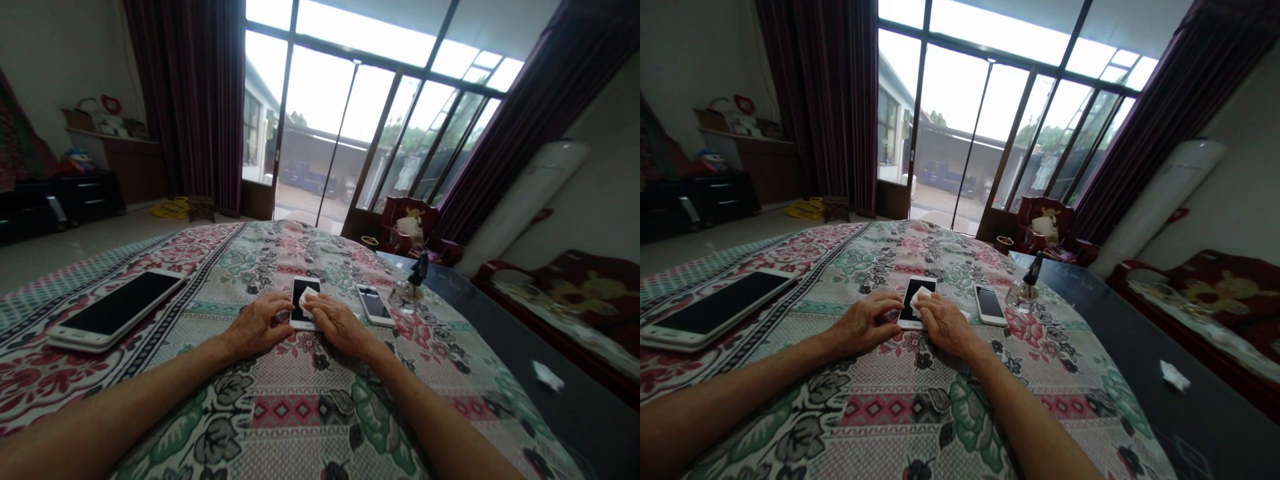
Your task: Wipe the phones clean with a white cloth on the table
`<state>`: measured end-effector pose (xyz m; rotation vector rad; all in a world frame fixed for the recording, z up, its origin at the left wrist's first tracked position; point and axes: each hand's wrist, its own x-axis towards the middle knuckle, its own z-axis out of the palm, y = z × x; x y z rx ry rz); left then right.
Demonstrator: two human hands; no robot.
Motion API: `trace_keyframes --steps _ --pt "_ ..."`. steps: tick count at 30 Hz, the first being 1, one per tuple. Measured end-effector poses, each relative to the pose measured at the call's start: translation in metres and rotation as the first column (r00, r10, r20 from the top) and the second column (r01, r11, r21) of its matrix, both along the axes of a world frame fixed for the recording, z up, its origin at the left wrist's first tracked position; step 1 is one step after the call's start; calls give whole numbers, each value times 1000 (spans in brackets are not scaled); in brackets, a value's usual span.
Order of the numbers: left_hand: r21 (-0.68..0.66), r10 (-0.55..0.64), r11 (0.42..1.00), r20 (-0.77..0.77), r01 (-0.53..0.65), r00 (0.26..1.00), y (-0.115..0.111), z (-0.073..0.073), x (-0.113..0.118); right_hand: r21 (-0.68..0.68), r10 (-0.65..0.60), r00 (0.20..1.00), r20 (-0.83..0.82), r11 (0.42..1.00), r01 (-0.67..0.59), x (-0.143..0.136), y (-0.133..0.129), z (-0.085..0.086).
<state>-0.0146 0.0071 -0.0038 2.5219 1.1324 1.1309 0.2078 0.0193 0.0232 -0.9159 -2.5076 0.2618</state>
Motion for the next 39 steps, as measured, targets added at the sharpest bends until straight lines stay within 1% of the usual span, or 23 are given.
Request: trace_keyframes --steps 2,4,6,9,12,14,17,23,26,31,36,39 --pt "66 -14 998 -28 16 1000 -3 1 0 3 -29 999 -21 1000 29 2 4 -1" --pt "101 -58 993 -101 68 993 -7 3 0 13 -45 999 -29 999 45 4 6 -2" --pt "119 -95 986 -168 116 981 -9 5 1 25 -39 999 -14 999 40 4 5 -3" --pt "157 -106 977 -225 143 969 -11 7 1 43 -32 999 29 999 30 1 -1 0" --pt "203 -88 967 -307 156 948 -11 7 3 46 0 998 62 999 -3 -7 -9 3" --pt "238 -52 960 -366 147 929 -12 8 5 43 34 997 76 998 -37 -12 -12 4" --pt "281 3 952 -413 125 911 -13 9 7 42 56 994 92 997 -60 -16 -9 3" --pt "277 25 955 -423 103 906 -16 10 9 69 49 991 125 996 -58 -24 21 -3" --pt "247 20 964 -427 95 904 -17 12 9 66 29 991 128 997 -38 -29 38 -3" --pt "223 8 970 -416 93 909 -17 12 9 39 40 993 108 998 -44 -33 68 -1" --pt "246 13 965 -393 92 920 -18 11 10 -35 -18 994 107 999 22 -37 93 -7" --pt "257 26 963 -400 85 916 -19 11 11 -64 -65 992 112 995 73 -39 97 -9"
